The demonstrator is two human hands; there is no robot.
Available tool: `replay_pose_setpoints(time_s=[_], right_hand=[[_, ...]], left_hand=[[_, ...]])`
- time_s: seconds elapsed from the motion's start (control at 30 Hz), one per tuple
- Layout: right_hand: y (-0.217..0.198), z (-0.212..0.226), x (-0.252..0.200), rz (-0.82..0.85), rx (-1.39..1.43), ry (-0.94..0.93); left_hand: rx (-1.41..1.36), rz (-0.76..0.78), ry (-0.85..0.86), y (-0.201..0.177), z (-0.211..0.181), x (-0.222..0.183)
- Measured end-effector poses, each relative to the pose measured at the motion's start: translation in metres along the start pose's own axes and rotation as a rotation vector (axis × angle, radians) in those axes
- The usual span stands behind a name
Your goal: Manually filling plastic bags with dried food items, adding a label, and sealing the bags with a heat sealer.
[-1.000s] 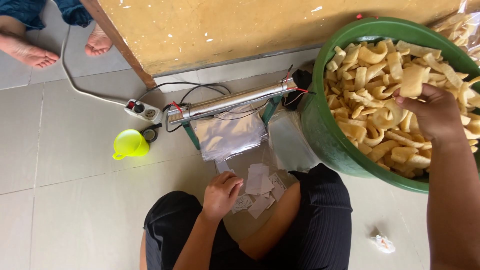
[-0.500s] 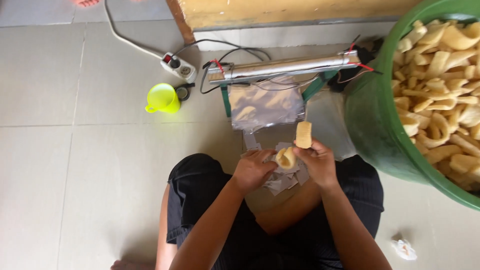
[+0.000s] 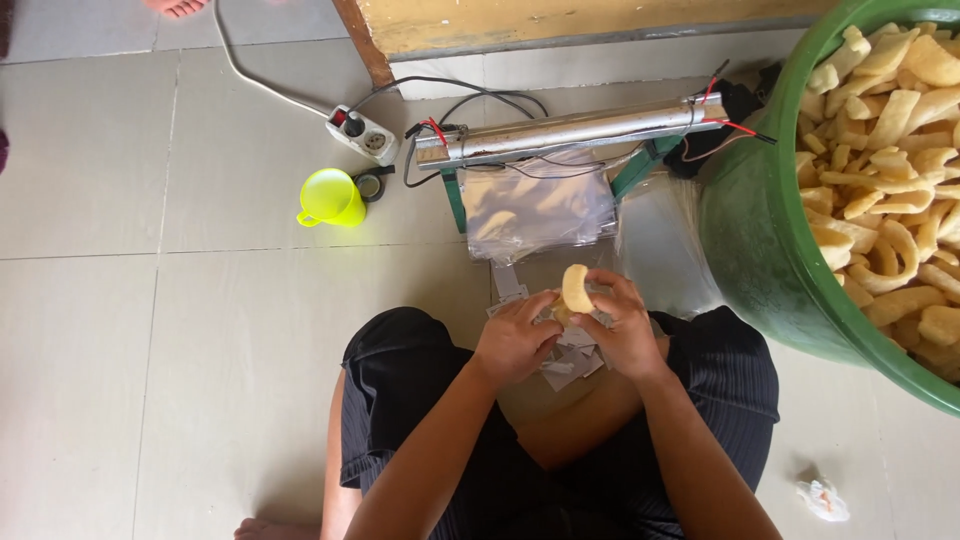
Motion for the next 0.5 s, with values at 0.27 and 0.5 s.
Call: replay_pose_setpoints(time_s=[0.27,0.5], right_hand=[[0.008,-0.011,-0.014,0.281,0.591,0.306],[0.021,-0.039,-0.012,0.228,0.852,0.463]], left_hand=[[0.134,0.064,-0.039,0.012,0.008,-0.007],[0.184,0.043,-0.053,0.011,0.008,-0.009]])
Point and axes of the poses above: each hand's wrist, its own x-axis towards the middle knuckle, its own y-axis out of the palm, z = x × y, the point moved 4 cm from there along x, towards the middle knuckle
